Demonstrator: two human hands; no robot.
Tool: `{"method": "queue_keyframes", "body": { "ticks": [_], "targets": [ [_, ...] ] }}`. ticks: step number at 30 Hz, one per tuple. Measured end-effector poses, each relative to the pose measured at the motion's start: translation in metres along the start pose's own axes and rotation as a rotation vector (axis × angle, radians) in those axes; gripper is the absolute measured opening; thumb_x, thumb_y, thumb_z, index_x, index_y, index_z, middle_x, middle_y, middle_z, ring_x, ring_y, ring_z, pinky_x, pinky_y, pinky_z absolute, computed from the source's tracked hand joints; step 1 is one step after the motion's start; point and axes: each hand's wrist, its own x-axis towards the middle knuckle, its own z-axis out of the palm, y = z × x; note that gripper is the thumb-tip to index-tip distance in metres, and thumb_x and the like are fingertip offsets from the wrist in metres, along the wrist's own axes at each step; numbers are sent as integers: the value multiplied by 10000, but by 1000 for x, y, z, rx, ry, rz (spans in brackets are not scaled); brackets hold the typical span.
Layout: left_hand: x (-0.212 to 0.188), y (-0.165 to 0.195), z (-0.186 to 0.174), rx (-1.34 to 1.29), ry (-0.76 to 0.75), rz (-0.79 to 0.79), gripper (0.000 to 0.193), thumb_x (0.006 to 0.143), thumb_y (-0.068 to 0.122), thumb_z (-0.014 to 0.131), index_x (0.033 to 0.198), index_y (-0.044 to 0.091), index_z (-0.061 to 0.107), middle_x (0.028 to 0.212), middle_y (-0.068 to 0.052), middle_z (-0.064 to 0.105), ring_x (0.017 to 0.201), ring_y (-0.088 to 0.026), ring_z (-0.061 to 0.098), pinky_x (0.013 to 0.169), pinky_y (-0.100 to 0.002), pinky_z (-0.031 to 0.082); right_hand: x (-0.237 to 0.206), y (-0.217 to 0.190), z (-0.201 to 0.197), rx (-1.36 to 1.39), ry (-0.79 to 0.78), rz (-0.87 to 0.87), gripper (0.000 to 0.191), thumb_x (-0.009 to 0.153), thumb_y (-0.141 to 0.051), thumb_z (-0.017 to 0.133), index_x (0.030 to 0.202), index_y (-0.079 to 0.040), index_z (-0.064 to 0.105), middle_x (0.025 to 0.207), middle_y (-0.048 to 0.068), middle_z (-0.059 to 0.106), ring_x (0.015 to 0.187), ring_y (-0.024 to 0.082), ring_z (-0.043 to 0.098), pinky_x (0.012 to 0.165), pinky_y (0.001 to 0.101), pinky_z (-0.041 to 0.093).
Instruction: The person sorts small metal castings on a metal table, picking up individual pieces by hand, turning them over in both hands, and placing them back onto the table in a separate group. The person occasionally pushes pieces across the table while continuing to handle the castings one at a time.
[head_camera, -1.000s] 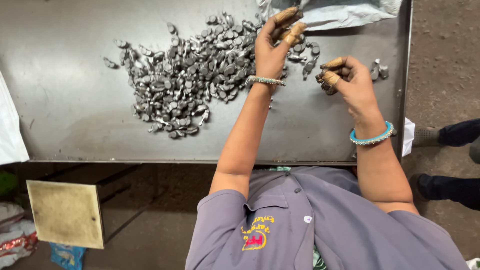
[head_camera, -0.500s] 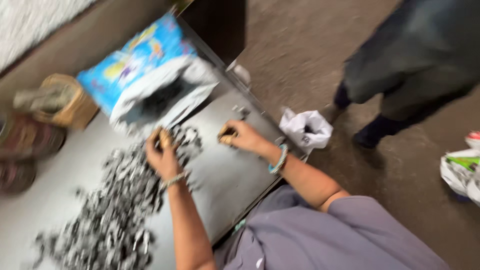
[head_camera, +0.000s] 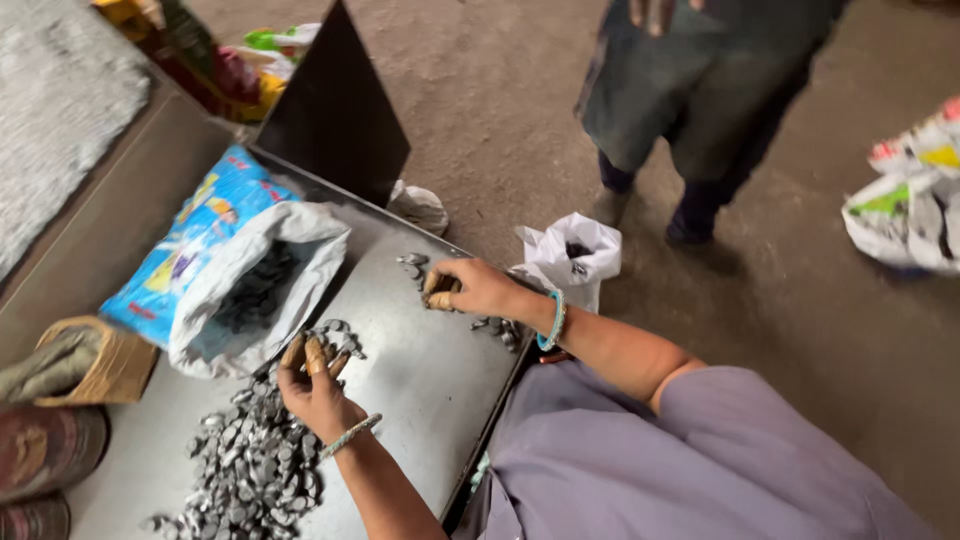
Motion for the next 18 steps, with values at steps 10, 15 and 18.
{"method": "queue_keyframes", "body": {
  "ticks": [10,15,18],
  "targets": [
    [-32,-3,-16,-11,36,-199,337,1020,200,630,1285,-7,614,1159,-125,667,913,-205,720,703,-347,645,-15,44,-32,232,42,94,125,942,-98,676,1034,-20,709,898,26,730,777,84,658,665,253,561],
    [-75,-10,-41,40,56,-296,385,1012,261,601,1326,39,609,1206,-79,682,969,-185,707,752,-341,631,-5,48,-55,277,127,196,143,1039,-125,619,1060,6,675,981,46,746,826,116,703,700,274,581],
    [-86,-18,-36,35,28,-333,373,1012,256,629,1316,40,636,1200,-78,679,938,-150,677,764,-323,616,-15,42,-81,218,157,114,152,1081,-106,613,1147,-3,704,1046,35,740,906,104,694,770,259,577]
  ]
}}
